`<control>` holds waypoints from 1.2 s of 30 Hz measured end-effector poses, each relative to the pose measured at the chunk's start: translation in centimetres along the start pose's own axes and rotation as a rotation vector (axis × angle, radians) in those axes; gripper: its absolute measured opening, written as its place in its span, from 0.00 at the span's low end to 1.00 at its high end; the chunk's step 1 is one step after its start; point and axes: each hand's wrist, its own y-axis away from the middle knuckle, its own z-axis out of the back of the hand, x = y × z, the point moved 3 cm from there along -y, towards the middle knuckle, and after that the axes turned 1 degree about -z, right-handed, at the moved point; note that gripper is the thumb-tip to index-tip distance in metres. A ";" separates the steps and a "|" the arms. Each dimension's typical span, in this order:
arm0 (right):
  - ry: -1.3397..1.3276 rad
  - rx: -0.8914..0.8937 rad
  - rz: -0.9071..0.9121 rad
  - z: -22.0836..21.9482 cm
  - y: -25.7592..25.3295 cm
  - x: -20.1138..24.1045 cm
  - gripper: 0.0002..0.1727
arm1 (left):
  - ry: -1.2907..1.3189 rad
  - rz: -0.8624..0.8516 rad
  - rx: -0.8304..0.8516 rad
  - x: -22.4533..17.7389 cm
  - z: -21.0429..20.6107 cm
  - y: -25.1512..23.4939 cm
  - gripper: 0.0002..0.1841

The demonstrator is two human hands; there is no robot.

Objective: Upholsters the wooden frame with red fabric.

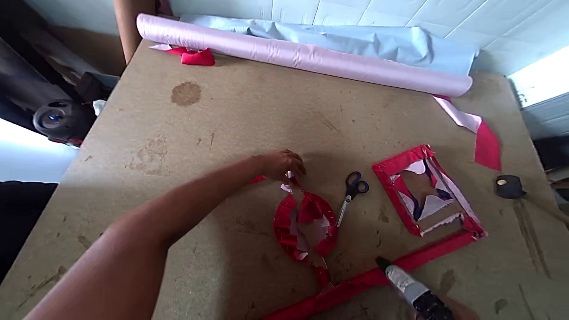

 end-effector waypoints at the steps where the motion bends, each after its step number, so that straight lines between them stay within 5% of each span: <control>1: 0.039 0.005 0.078 1.6 -1.4 1.9 0.30 | 0.010 -0.015 -0.012 0.3 0.3 0.6 0.23; 8: 0.168 0.007 0.318 4.2 -11.6 11.2 0.35 | -0.193 0.006 -0.058 -0.8 -1.1 2.8 0.23; 18: 0.178 0.064 0.432 -0.1 -16.0 13.8 0.28 | -0.062 -0.235 -0.163 1.0 -1.8 1.8 0.13; 33: 0.551 0.271 0.739 -2.7 -25.5 20.7 0.25 | 0.036 -0.017 -0.191 1.2 -2.5 -0.1 0.09; 36: 0.581 0.287 0.747 -2.9 -26.7 21.2 0.24 | -0.038 0.114 -0.137 1.8 -3.0 -0.2 0.20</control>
